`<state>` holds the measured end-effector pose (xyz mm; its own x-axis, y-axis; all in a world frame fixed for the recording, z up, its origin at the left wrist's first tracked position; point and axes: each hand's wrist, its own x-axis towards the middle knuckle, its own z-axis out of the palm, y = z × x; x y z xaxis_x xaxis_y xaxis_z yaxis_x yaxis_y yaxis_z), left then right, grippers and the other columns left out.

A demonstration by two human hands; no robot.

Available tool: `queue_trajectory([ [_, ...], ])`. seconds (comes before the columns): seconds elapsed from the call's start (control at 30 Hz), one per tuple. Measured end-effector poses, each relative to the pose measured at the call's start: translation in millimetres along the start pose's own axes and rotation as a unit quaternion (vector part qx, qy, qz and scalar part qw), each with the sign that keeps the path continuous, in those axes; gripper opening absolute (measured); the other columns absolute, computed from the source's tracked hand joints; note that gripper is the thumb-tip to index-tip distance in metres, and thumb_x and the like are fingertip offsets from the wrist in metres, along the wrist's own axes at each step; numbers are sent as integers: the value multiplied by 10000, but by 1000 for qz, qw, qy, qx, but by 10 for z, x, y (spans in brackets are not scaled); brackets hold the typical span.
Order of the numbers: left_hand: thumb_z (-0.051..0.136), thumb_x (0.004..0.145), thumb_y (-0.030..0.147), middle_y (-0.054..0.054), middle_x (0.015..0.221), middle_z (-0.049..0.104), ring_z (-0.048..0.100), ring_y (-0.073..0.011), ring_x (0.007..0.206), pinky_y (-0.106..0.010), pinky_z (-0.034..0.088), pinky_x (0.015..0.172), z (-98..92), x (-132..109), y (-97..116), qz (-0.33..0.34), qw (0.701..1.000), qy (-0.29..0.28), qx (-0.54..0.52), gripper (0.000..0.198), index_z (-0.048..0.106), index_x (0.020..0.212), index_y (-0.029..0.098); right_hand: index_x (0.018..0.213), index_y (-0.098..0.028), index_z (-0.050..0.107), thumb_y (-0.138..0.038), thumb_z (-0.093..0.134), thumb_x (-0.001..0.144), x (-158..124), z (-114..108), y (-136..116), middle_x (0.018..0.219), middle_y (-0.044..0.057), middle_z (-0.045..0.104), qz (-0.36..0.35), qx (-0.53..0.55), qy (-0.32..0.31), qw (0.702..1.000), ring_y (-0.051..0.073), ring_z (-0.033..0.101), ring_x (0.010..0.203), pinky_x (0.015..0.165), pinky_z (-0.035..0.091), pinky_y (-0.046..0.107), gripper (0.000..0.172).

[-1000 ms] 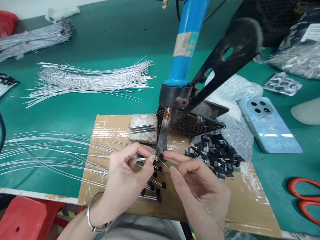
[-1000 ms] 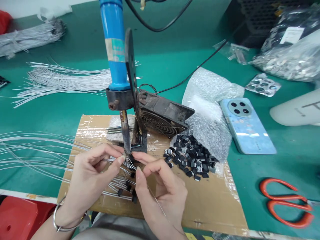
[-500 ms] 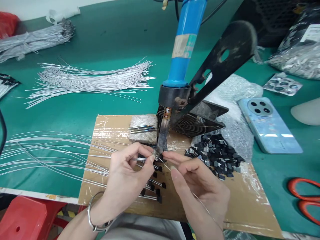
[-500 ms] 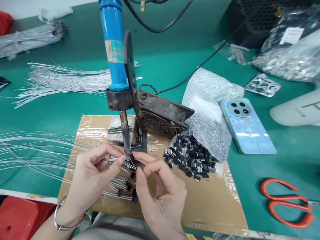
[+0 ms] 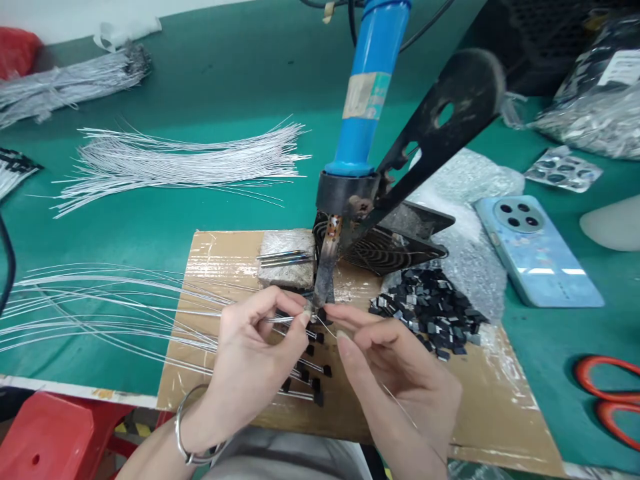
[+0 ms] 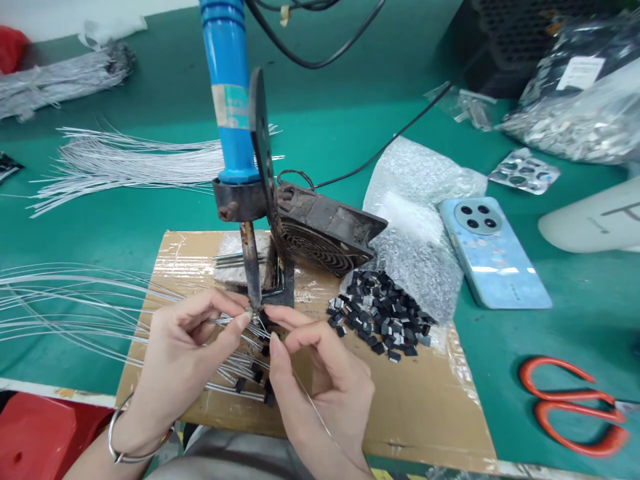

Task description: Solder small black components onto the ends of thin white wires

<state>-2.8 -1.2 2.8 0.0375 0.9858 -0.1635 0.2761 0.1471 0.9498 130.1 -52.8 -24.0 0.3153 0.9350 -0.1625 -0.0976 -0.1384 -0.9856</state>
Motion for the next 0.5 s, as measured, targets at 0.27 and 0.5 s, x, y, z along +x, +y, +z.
queue_trajectory([
  [0.27, 665, 792, 72, -28, 770, 752, 677, -121, 702, -189, 490, 600, -5, 8, -24, 5, 1000, 1, -3, 138, 680, 690, 163, 720, -224, 596, -230, 688, 892, 17, -5, 20, 1103, 71, 780, -14, -24, -4, 1000, 195, 744, 1025, 881, 577, 277, 195],
  [0.5, 667, 792, 65, -28, 759, 744, 680, -123, 711, -190, 501, 629, -14, -2, -3, 2, 1000, 3, -10, 132, 685, 701, 159, 728, -230, 597, -215, 688, 889, 2, 7, 8, 1103, 54, 778, -19, -13, -3, 1000, 188, 742, 1027, 900, 575, 291, 186],
])
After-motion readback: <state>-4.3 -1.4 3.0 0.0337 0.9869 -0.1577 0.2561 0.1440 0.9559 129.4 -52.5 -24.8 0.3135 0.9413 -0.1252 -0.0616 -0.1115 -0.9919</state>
